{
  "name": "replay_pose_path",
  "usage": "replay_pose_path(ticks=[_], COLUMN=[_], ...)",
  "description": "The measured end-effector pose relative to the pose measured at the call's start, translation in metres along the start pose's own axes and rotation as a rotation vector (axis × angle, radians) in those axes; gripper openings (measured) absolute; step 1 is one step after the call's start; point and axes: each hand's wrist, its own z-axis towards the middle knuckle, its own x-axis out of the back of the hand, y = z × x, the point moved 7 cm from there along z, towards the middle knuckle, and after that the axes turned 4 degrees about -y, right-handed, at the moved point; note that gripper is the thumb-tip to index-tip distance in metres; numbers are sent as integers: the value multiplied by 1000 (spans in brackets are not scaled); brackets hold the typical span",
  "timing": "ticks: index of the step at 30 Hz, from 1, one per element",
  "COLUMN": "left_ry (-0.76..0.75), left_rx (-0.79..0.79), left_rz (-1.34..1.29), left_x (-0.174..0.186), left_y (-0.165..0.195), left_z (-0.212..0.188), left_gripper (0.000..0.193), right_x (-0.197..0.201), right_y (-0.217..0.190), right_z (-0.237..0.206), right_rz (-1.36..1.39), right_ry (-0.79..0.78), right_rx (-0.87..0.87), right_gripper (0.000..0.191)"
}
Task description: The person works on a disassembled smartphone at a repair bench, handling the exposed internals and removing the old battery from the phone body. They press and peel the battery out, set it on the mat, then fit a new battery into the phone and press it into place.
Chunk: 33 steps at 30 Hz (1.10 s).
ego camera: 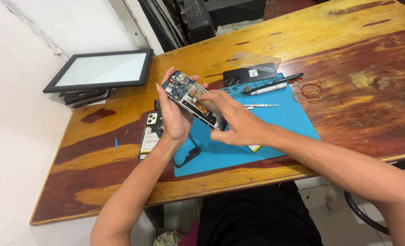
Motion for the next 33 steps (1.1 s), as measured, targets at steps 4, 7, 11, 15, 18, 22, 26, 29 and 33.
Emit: replay_pose_path(ticks=[4,7,11,15,18,22,26,29,33], left_ry=[-9,-4,10,-24,-92,-35,-75,-190,-243], left_rx=[6,24,53,65,41,67,51,10,7], left_rz=[-5,-3,-25,-9,121,165,97,111,240], left_x=[0,-1,-4,-8,-10,-2,-2,-9,-12], left_y=[1,0,1,4,6,0,0,4,7], left_z=[-1,-1,-2,-3,-2,-3,-2,-6,-8], left_gripper=[59,49,42,56,76,80,84,89,95], right_x=[0,-3,-5,-6,-5,1,-1,-2,2], right_y=[-2,-2,-2,-1,0,-7,-2,-1,-6], right_z=[1,3,2,1,-1,-2,-1,-1,1], right_rz=[31,-18,-50,-111,-113,-45,-37,-54,-93], right_ry=[-30,-97,-138,-139,-94,3,-66,-121,-126], right_rx=[-24,-92,-156,-136,-94,66,-27,-110,-119], right_gripper=[87,90,91,94,93,88,86,90,90])
